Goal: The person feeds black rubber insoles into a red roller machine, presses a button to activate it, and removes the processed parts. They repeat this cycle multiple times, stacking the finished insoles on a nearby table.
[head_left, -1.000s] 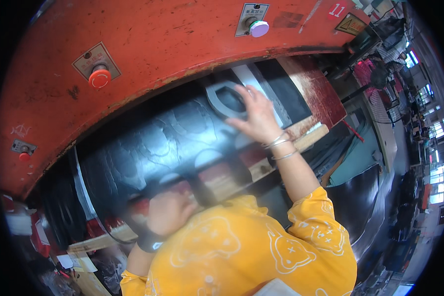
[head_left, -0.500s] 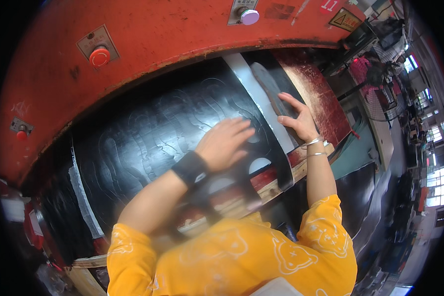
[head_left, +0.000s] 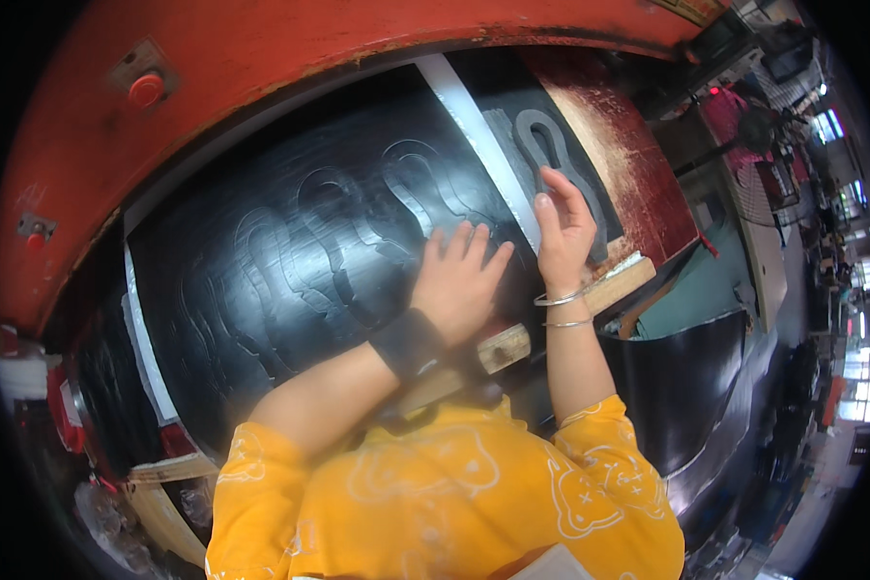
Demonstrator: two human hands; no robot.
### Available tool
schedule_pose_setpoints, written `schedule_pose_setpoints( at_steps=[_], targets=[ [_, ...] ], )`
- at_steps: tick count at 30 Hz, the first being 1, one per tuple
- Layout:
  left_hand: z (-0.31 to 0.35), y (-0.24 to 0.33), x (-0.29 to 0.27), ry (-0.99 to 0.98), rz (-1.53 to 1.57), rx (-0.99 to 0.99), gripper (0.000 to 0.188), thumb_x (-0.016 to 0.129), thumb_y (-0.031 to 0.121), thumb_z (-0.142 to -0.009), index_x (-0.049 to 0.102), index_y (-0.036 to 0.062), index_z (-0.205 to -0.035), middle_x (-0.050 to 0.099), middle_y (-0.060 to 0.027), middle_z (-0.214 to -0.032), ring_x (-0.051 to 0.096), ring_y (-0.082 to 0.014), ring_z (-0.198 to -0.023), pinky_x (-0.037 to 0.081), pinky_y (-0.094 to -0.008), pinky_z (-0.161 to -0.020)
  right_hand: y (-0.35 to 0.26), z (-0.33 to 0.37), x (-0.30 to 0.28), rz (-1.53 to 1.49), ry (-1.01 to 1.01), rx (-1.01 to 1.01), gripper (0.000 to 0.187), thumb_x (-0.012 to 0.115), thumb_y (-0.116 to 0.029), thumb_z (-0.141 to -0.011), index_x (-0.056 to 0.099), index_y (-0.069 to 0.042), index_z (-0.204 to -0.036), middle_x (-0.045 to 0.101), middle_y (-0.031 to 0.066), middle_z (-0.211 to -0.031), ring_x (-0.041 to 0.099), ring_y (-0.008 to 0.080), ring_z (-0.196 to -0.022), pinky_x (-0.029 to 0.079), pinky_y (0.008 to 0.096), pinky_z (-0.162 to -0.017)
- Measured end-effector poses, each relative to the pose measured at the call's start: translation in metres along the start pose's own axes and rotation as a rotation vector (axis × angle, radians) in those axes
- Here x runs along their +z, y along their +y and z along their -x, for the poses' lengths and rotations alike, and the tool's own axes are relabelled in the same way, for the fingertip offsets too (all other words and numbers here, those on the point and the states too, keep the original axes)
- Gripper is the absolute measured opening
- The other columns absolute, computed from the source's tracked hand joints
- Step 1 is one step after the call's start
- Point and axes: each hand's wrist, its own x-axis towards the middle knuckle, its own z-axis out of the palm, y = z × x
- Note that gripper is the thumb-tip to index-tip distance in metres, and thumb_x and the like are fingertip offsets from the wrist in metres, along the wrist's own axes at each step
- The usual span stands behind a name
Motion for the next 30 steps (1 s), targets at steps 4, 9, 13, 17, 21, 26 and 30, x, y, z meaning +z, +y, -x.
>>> schedule_pose_setpoints(
  at_steps=[4, 9, 13, 17, 21, 26, 30],
  targets=[
    [-0.015, -0.022, -0.009, 0.025, 0.313, 0.004, 0.047, 0.064, 0.015, -0.074, 0.060, 0.0162, -0.121, 0.057, -0.0117, -0.125, 0.049, -0.0319, -0.121, 0.037, -0.0479, -0.101, 0.013, 0.007, 0.004, -0.345, 0.170, 0.215, 0.026, 0.053, -0.010, -0.094, 0.061, 0.003, -0.115, 0.065, 0.0094, -0.109, 0.061, 0.0162, -0.101, 0.046, 0.0290, -0.091],
    [-0.041, -0.058, -0.045, 0.132, 0.930, -0.111, 0.040, 0.047, -0.012, -0.080, 0.066, 0.0045, -0.112, 0.065, -0.0125, -0.118, 0.059, -0.0242, -0.114, 0.045, -0.0335, -0.098, 0.024, 0.006, -0.001, -0.317, -0.036, 0.079, 0.026, 0.053, -0.017, -0.097, 0.063, 0.004, -0.109, 0.067, 0.0098, -0.101, 0.060, 0.0148, -0.097, 0.047, 0.0286, -0.089],
    [-0.051, -0.086, -0.084, 0.022, 0.952, -0.224, 0.046, 0.044, -0.017, -0.078, 0.065, 0.0035, -0.113, 0.068, -0.0107, -0.111, 0.062, -0.0148, -0.100, 0.047, -0.0276, -0.091, 0.008, 0.000, -0.007, -0.181, -0.201, 0.153, 0.033, 0.051, -0.023, -0.098, 0.061, 0.001, -0.118, 0.068, 0.0104, -0.100, 0.060, 0.0154, -0.094, 0.047, 0.0294, -0.086],
    [-0.042, -0.083, -0.077, -0.079, 0.616, 0.000, 0.053, 0.050, -0.013, -0.066, 0.065, 0.0051, -0.113, 0.066, -0.0150, -0.113, 0.061, -0.0261, -0.108, 0.046, -0.0343, -0.096, -0.017, -0.001, -0.020, -0.297, -0.393, 0.360, 0.037, 0.057, -0.017, -0.093, 0.057, -0.001, -0.127, 0.061, -0.0009, -0.083, 0.054, 0.0101, -0.076, 0.045, 0.0240, -0.073],
    [-0.025, -0.054, -0.048, 0.088, 0.292, 0.135, 0.050, 0.067, -0.001, -0.067, 0.063, 0.0078, -0.116, 0.064, -0.0154, -0.116, 0.059, -0.0326, -0.111, 0.048, -0.0405, -0.094, -0.024, 0.008, -0.015, 0.036, -0.337, 0.091, 0.039, 0.059, -0.009, -0.087, 0.058, -0.009, -0.126, 0.059, 0.0029, -0.077, 0.053, 0.0099, -0.069, 0.043, 0.0223, -0.068],
    [-0.037, -0.060, -0.039, 0.295, 0.480, 0.096, 0.016, 0.067, 0.014, -0.081, 0.070, 0.0057, -0.094, 0.069, -0.0130, -0.086, 0.068, -0.0311, -0.079, 0.054, -0.0338, -0.068, -0.025, 0.020, -0.007, 0.346, -0.256, -0.105, 0.031, 0.059, -0.011, -0.087, 0.061, -0.011, -0.118, 0.065, 0.0080, -0.080, 0.056, 0.0188, -0.065, 0.043, 0.0313, -0.078],
    [-0.049, -0.084, -0.031, 0.412, 0.783, -0.298, 0.028, 0.060, 0.025, -0.092, 0.068, -0.0014, -0.088, 0.065, -0.0126, -0.068, 0.062, -0.0206, -0.063, 0.047, -0.0312, -0.060, -0.026, 0.019, -0.005, 0.304, -0.186, -0.304, 0.023, 0.060, -0.010, -0.087, 0.065, -0.010, -0.110, 0.068, 0.0043, -0.077, 0.055, 0.0217, -0.061, 0.040, 0.0313, -0.078]
  ],
)
